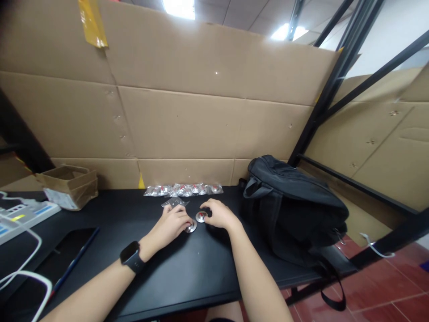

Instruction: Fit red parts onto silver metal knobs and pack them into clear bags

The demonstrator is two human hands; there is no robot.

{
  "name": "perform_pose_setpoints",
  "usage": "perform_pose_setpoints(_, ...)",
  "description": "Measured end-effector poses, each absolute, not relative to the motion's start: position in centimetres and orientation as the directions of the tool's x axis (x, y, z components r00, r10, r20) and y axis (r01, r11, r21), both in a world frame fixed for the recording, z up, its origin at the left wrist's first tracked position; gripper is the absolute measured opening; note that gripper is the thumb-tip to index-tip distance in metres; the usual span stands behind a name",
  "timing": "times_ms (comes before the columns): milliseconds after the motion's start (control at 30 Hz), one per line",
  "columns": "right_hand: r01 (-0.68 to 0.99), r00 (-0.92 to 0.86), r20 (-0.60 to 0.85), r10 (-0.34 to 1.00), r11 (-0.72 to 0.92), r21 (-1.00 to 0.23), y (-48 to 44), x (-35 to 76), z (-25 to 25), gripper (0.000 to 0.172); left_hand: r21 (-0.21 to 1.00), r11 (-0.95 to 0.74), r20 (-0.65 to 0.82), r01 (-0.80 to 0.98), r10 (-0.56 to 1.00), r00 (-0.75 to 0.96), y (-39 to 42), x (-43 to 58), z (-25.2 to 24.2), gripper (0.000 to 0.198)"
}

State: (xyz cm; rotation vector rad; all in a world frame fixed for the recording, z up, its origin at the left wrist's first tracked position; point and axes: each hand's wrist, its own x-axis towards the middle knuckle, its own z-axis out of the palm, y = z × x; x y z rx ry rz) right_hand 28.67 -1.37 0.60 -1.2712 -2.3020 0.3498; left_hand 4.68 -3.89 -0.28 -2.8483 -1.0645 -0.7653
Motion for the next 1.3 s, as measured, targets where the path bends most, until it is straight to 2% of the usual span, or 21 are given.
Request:
perform_pose_setpoints(167, 0.737, -0.43, 0.284, 0.857, 0.515, -0.437, -1.3, 28.1, 0.3, 0.014, 0.117, -0.731, 0.53, 0.673, 0.619, 0.58, -3.6, 4.1, 0.2, 0.015)
perform_pose_setpoints(333, 0.733, -0.428, 0.275, 0.861, 0.509, -0.452, -1.2, 27.5, 0.1, 0.018, 0.108, -0.669, 0.592, 0.735, 0.637, 0.493, -3.2, 3.1, 0.7, 0.013)
perform_pose_setpoints(567, 0.782, -0.373, 0.358, 0.856, 0.498, -0.375, -1.2, 26.8, -0.3, 0.007, 0.225, -0.593, 0.597, 0.773, 0.711, 0.371, -2.7, 2.4, 0.7, 0.016)
perform_pose_setpoints(633, 0.741, -0.339, 0.429, 0.837, 0.518, -0.427, -1.2, 26.5, -0.1, 0.007, 0.281, -0.572, 0.596, 0.77, 0.733, 0.328, -2.7, 2.5, 0.6, 0.017)
perform_pose_setpoints(733, 0.56, -0.255, 0.54, 0.802, 0.578, -0.594, -1.2, 25.7, 0.4, 0.005, 0.355, -0.529, 0.581, 0.771, 0.771, 0.261, -2.7, 2.8, 0.4, 0.02)
perform_pose_setpoints(800, 0.407, -0.184, 0.574, 0.798, 0.593, -0.695, -1.3, 25.1, 0.8, 0.008, 0.382, -0.509, 0.572, 0.771, 0.786, 0.235, -2.8, 2.9, 0.5, 0.021)
perform_pose_setpoints(867, 0.32, -0.141, 0.573, 0.807, 0.585, -0.745, -1.5, 24.5, 1.0, 0.012, 0.394, -0.505, 0.572, 0.768, 0.789, 0.226, -2.9, 3.0, 0.7, 0.021)
perform_pose_setpoints(1000, 0.397, -0.129, 0.565, 0.815, 0.564, -0.724, -1.8, 24.0, 0.8, 0.01, 0.463, -0.484, 0.587, 0.743, 0.795, 0.152, -2.9, 2.9, 1.0, 0.021)
perform_pose_setpoints(1100, 0.41, -0.098, 0.568, 0.817, 0.554, -0.725, -1.7, 24.1, 0.6, 0.011, 0.607, -0.455, 0.573, 0.652, 0.818, 0.037, -2.3, 2.7, 0.8, 0.023)
perform_pose_setpoints(1200, 0.343, -0.048, 0.586, 0.809, 0.565, -0.751, -1.7, 23.8, 0.7, 0.014, 0.784, -0.469, 0.525, 0.407, 0.851, -0.03, -1.3, 2.5, 0.3, 0.028)
perform_pose_setpoints(1300, 0.249, 0.024, 0.61, 0.792, 0.586, -0.771, -2.1, 22.8, 1.0, 0.016, 0.892, -0.421, 0.433, 0.161, 0.901, -0.04, -0.9, 2.7, -0.2, 0.032)
